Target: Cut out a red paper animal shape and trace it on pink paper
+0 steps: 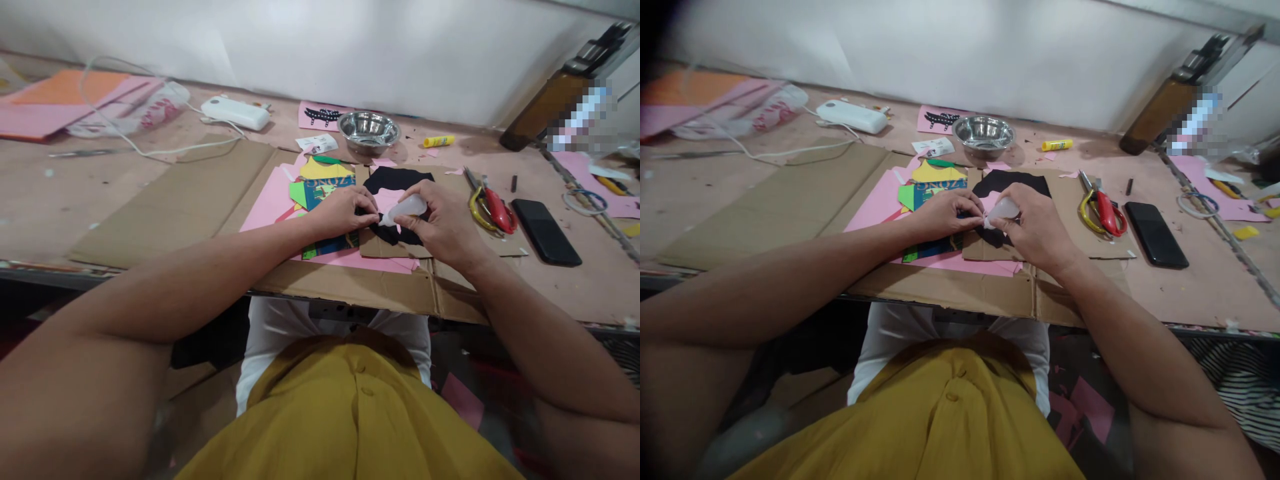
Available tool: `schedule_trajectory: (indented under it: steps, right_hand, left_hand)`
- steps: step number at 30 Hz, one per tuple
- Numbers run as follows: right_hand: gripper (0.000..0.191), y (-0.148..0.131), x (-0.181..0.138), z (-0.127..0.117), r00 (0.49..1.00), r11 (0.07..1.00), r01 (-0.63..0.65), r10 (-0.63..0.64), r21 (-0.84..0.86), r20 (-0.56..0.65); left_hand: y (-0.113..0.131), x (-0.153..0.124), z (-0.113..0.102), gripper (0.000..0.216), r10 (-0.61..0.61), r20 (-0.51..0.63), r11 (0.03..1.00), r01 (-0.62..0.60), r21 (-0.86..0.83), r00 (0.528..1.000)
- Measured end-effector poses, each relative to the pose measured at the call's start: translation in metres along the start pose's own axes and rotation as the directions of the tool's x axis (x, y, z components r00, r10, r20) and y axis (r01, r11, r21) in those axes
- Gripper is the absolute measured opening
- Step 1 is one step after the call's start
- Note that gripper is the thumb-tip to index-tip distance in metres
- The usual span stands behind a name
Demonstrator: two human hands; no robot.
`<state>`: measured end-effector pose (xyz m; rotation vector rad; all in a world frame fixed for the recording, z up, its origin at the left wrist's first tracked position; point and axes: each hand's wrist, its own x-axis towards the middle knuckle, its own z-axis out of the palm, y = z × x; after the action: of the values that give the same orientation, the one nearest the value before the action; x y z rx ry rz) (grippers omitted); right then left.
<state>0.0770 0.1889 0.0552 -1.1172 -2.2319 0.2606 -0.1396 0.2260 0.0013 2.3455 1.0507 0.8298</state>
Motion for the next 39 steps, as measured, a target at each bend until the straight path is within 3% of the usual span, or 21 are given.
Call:
schedule_trajectory:
  steps: [19, 26, 39]
  right_hand:
    - [0.014, 0.003, 0.002, -0.007, 0.997, 1.000, -0.024, 0.022, -0.020, -0.078]
    - [0.015, 0.006, -0.001, -0.017, 0.991, 0.998, -0.064, 0.060, -0.028, -0.118]
    - [0.013, 0.003, -0.002, -0.003, 1.000, 1.000, -0.024, 0.024, 0.020, -0.011]
  left_hand:
    - [0.001, 0.000, -0.002, 0.014, 0.020, 0.016, 1.000, -0.020, -0.024, 1.000]
    - [0.004, -0.003, -0.005, 0.027, -0.005, 0.023, 0.998, 0.006, -0.062, 1.000]
    - [0.003, -0.003, -0.003, 0.024, 0.020, 0.003, 0.999, -0.019, -0.044, 1.000]
